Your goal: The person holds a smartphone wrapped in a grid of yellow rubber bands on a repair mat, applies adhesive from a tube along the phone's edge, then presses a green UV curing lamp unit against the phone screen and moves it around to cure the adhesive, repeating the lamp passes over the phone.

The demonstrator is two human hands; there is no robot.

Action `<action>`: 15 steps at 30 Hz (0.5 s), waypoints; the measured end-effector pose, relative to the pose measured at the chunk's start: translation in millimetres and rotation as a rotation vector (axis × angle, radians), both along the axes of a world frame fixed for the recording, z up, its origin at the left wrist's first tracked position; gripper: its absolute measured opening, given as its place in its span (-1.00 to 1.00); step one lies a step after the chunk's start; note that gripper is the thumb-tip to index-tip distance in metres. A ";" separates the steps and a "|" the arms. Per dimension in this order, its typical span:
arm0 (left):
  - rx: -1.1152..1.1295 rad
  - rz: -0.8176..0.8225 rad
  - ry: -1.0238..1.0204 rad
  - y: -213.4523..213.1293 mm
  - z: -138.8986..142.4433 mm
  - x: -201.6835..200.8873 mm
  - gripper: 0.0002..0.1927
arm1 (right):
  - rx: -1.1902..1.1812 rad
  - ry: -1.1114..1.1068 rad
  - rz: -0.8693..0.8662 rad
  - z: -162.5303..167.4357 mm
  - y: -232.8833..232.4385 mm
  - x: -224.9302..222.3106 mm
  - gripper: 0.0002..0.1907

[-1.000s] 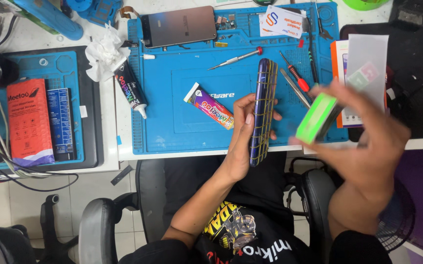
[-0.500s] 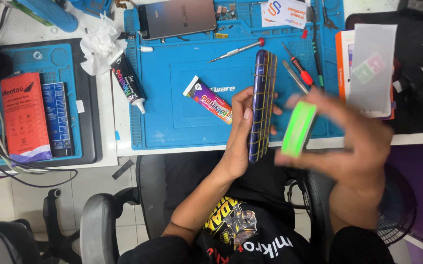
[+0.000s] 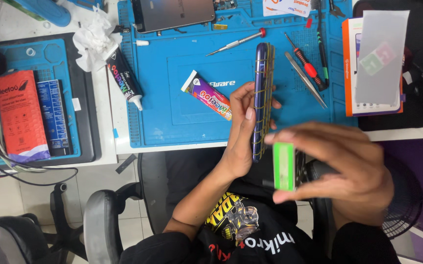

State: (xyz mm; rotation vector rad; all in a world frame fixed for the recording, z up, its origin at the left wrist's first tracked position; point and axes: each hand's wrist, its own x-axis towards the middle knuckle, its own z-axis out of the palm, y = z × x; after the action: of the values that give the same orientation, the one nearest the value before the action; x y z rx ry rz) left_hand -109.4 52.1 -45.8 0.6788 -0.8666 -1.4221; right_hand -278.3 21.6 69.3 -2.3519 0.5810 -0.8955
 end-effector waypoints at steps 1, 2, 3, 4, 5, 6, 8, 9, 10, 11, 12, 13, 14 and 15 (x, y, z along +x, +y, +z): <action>0.012 0.002 0.013 0.0 0.2 -0.2 -0.36 | 0.001 0.033 0.055 0.4 0.4 -1.4 -0.02; 0.024 0.003 0.029 -0.2 0.6 -0.9 -0.35 | -0.001 0.004 0.015 0.6 0.5 -2.4 -0.04; 0.022 -0.003 0.039 -0.5 1.0 -1.5 -0.34 | -0.002 -0.025 -0.025 0.5 0.2 -2.6 -0.06; 0.021 -0.007 0.049 -0.2 1.5 -1.9 -0.34 | -0.002 -0.055 -0.063 0.2 0.5 -1.9 -0.08; 0.020 -0.011 0.059 0.4 1.9 -2.1 -0.33 | -0.059 -0.076 -0.131 -0.2 0.1 -0.5 -0.08; 0.012 -0.026 0.051 0.5 1.9 -2.1 -0.31 | -0.119 -0.096 -0.198 -0.5 0.8 1.8 -0.08; -0.008 -0.050 0.033 0.1 0.2 -1.3 -0.26 | -0.101 -0.093 -0.218 1.3 2.6 5.2 -0.10; 0.010 -0.108 0.104 -0.6 -1.7 -0.1 -0.22 | -0.020 -0.068 -0.175 4.1 4.7 5.4 -0.13; 0.031 -0.168 0.176 -1.3 -4.5 1.5 -0.18 | 0.063 -0.043 -0.132 7.1 5.7 4.5 -0.15; 0.053 -0.230 0.250 -1.5 -7.7 2.1 -0.15 | 0.055 -0.004 -0.044 10.4 6.8 2.6 -0.11; 0.104 -0.275 0.350 -1.1 -11.0 1.5 -0.15 | 0.047 0.034 0.044 14.2 6.1 -1.3 -0.07; 0.154 -0.320 0.449 -1.0 -14.8 1.1 -0.16 | 0.038 0.072 0.132 16.4 5.5 -5.1 -0.02; 0.202 -0.366 0.548 -1.9 -18.8 0.7 -0.17 | 0.128 0.115 0.115 19.2 3.6 -11.0 -0.01; 0.190 -0.407 0.575 -3.4 -22.7 0.3 -0.19 | 0.219 0.158 0.100 20.5 1.3 -16.8 0.00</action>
State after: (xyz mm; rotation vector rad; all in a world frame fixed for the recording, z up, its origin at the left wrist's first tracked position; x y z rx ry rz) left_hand -109.1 48.7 -68.5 0.2022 -0.4256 -1.9527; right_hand -295.1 22.8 89.8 -2.2425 0.5868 -0.5748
